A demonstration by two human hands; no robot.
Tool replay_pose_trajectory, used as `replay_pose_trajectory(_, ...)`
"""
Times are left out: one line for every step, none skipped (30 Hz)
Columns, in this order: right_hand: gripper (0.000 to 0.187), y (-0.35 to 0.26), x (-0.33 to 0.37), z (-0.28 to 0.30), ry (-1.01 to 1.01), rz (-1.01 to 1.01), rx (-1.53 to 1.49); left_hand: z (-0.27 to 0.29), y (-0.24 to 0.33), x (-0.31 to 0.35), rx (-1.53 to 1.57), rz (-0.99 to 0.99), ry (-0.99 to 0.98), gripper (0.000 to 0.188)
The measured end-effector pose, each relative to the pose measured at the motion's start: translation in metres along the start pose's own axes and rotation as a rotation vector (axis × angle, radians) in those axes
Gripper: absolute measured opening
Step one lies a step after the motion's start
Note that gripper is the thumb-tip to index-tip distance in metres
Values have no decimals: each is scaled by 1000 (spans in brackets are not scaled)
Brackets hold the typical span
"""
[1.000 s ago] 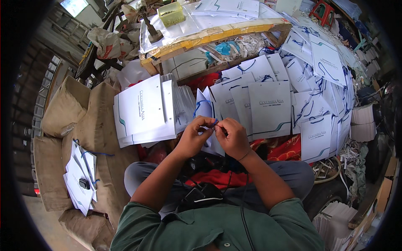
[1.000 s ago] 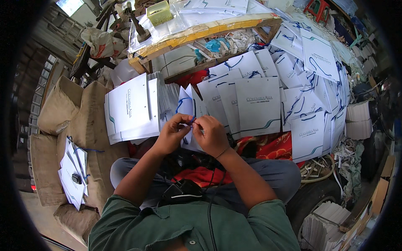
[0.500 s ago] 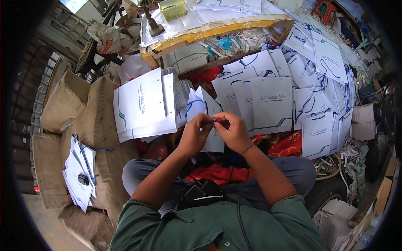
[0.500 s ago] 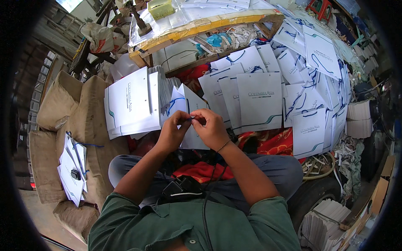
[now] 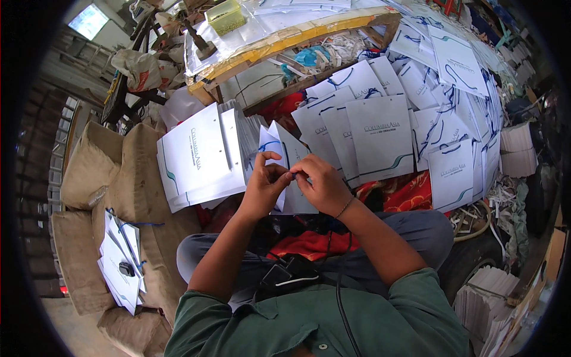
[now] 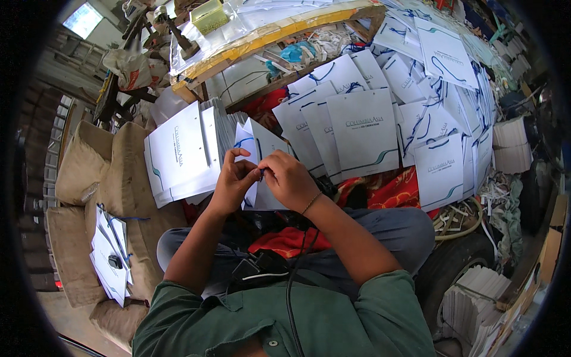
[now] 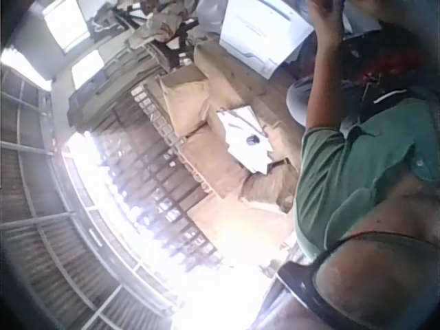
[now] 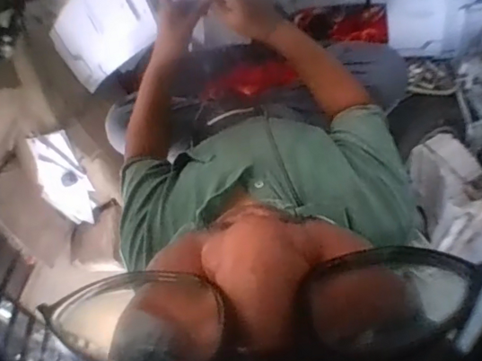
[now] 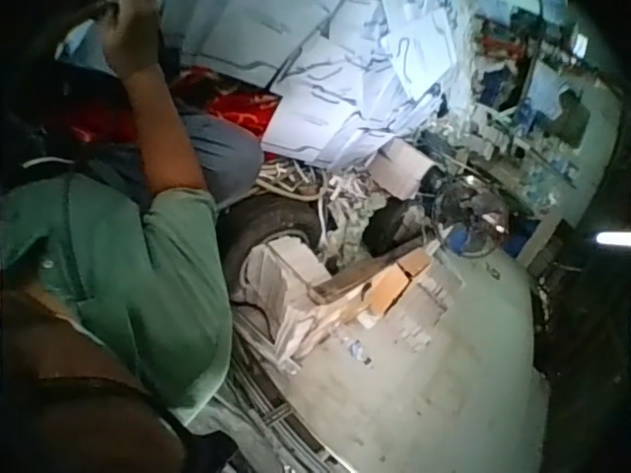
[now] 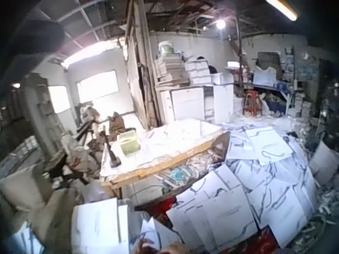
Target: The person assembles paper gift bags by threading cord handles through the holes and securing them by hand.
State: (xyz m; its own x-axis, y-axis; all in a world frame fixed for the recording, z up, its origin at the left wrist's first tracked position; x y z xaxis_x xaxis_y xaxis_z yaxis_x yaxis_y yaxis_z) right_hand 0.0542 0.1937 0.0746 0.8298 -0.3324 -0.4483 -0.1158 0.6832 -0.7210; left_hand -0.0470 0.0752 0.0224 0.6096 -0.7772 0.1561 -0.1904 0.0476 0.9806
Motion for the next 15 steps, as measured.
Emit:
replay_pose_trajectory(12, 5, 0, -5, -42, -15, -6, -1, -2, -1, -5, 4, -9, 43)
replay_pose_trajectory(12, 7, 0, -10, -84, -30, -13, 0, -3, -1, 23, -20, -10, 39)
replay_pose_trajectory(12, 8, 1, -10, -76, -37, -13, 0, -4, -1, 52, -44, -12, 35)
replay_pose_trajectory(12, 15, 2, -11, -64, -121, -81, -1, -5, -2, -23, -62, -41, 22)
replay_pose_trajectory(13, 23, 5, -11, -52, -206, -149, -1, -5, -1, -25, -56, -51, 22)
replay_pose_trajectory(13, 24, 6, -9, -45, -213, -148, 0, -4, -1, -88, -63, -49, 16)
replay_pose_trajectory(13, 31, 8, -18, -131, -286, -273, 1, -2, 1, -150, -71, -47, 11)
replay_pose_trajectory(13, 35, 11, -26, -218, -358, -398, 0, 1, 1, -191, -80, -42, 11)
replay_pose_trajectory(13, 35, 11, -24, -211, -363, -398, -2, 2, 1, -193, -77, -49, 11)
replay_pose_trajectory(14, 33, 10, -19, -193, -325, -310, -2, 0, 2, -214, -60, -26, 12)
replay_pose_trajectory(14, 29, 8, -15, -175, -285, -221, -1, -1, 2, -237, -46, -1, 14)
replay_pose_trajectory(14, 31, 9, -17, -170, -288, -221, -3, -1, 2, -239, -45, -7, 14)
replay_pose_trajectory(15, 20, 7, -10, -97, -117, 16, -3, -4, 2, -232, -20, 10, 15)
replay_pose_trajectory(15, 4, 6, -6, -24, 52, 252, -3, -7, 2, -226, 8, 26, 16)
replay_pose_trajectory(15, 5, 8, -7, -19, 44, 253, -6, -7, 2, -229, 12, 18, 16)
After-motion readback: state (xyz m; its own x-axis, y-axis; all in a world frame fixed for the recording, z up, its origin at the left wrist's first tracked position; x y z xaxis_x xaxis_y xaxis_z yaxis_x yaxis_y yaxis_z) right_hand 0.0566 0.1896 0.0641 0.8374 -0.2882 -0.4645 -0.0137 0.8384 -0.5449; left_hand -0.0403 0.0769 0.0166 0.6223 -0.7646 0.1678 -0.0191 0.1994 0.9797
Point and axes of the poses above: each hand's wrist, its own x-axis away from the middle knuckle, its own z-axis out of the back of the hand, y = z × x, the point moved 10 cm from there along -x, towards the middle knuckle, and after that the axes turned 10 degrees about x, right-handed, at the moved point
